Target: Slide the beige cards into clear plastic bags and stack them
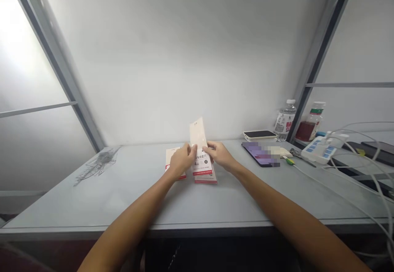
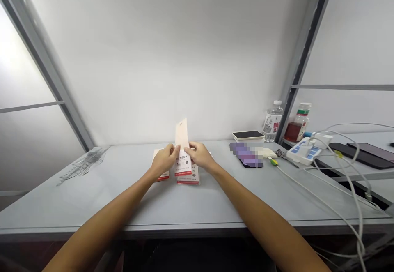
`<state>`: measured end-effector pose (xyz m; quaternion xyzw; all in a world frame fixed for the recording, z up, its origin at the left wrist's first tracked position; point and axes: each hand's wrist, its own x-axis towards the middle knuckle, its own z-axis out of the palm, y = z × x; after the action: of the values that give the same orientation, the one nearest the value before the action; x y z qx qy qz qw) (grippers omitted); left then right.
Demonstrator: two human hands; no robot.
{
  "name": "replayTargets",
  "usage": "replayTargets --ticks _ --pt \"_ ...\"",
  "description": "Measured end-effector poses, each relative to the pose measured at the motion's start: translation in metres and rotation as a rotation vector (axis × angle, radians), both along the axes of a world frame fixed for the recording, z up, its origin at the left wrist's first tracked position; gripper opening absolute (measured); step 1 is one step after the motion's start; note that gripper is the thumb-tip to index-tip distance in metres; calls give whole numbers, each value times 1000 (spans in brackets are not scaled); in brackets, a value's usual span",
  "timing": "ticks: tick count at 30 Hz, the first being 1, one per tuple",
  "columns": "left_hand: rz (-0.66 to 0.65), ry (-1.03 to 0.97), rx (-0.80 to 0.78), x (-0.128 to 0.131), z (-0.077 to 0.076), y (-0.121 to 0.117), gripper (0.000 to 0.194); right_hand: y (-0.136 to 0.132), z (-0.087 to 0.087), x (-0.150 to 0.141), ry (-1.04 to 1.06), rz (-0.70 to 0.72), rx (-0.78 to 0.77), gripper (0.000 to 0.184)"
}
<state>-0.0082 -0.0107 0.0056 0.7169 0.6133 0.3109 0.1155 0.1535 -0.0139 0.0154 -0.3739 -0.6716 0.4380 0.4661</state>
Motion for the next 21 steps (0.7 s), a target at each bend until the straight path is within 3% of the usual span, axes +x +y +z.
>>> replayTargets --ticks 8,12,16,21 --pt "-67 120 170 2 -1 0 37 1 2 -1 39 55 -87 20" --pt "-51 228 208 3 2 -3 32 -2 -3 -7 13 53 -125 28" --pt "-32 269 225 4 5 -4 27 -5 -6 -14 -5 14 -121 33" --pt "-37 215 193 3 5 -2 34 -4 -10 -11 -75 -75 -71 39"
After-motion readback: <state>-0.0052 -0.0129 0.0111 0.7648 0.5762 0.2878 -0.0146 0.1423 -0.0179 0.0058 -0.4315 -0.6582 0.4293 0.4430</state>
